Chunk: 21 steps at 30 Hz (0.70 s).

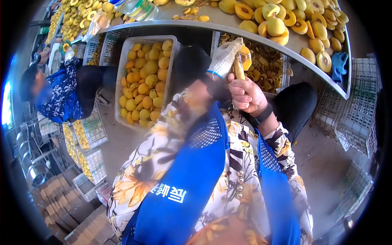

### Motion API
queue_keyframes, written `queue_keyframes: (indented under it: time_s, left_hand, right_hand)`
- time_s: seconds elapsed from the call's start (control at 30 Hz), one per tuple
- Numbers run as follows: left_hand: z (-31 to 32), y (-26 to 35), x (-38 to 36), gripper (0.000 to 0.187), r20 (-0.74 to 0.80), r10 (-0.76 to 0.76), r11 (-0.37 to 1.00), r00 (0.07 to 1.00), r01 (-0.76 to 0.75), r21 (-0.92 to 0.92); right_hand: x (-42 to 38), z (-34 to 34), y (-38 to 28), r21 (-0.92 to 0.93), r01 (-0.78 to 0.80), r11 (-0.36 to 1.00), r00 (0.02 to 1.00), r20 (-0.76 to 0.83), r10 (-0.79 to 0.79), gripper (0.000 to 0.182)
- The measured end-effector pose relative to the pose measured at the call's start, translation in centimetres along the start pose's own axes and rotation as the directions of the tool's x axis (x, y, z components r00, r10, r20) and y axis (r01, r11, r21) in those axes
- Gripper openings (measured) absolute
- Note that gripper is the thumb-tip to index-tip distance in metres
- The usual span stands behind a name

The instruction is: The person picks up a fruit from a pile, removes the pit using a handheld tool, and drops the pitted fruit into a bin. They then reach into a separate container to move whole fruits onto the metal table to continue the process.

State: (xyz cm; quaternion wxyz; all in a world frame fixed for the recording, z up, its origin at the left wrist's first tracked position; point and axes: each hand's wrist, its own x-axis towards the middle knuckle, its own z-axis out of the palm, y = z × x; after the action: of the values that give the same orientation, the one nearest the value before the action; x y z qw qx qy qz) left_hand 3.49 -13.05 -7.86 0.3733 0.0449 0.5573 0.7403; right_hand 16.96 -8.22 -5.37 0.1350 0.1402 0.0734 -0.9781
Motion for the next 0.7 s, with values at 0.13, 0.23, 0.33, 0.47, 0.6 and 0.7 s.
queue_keyframes:
  time_s: [0.13,0.23,0.33,0.47,0.6,0.7]
  left_hand:
    - [-0.5,0.1,-0.5,0.034,-0.033,-0.327,0.942,0.944,0.323,-0.089]
    - [-2.7,-3.7,1.3,0.040,-0.137,-0.248,0.969,0.959,0.244,-0.048]
    - [-4.1,-5.8,1.9,0.037,-0.093,-0.247,0.961,0.965,0.231,-0.150]
    - [-4.0,-5.8,2.6,0.029,-0.142,-0.239,0.949,0.961,0.200,-0.244]
    - [-4.4,-2.0,0.6,0.034,-0.155,-0.339,0.832,0.928,0.219,-0.509]
    - [-6.1,0.7,0.2,0.040,-0.189,-0.252,0.899,0.949,0.157,-0.410]
  right_hand:
    - [1.2,-0.4,0.4,0.143,-0.013,0.990,0.996,-0.089,0.026,0.008]
    - [2.1,-1.0,0.5,-0.022,-0.046,0.999,0.981,-0.187,0.041,0.004]
    - [2.4,-0.3,0.7,-0.138,-0.059,0.989,0.949,-0.314,0.013,0.004]
    - [2.8,0.0,0.6,-0.185,-0.073,0.980,0.927,-0.375,-0.002,0.004]
    - [2.0,0.2,0.3,-0.377,0.267,0.887,0.918,-0.180,-0.353,0.017]
    - [1.8,-2.3,-1.6,-0.302,0.159,0.940,0.906,-0.334,-0.261,0.017]
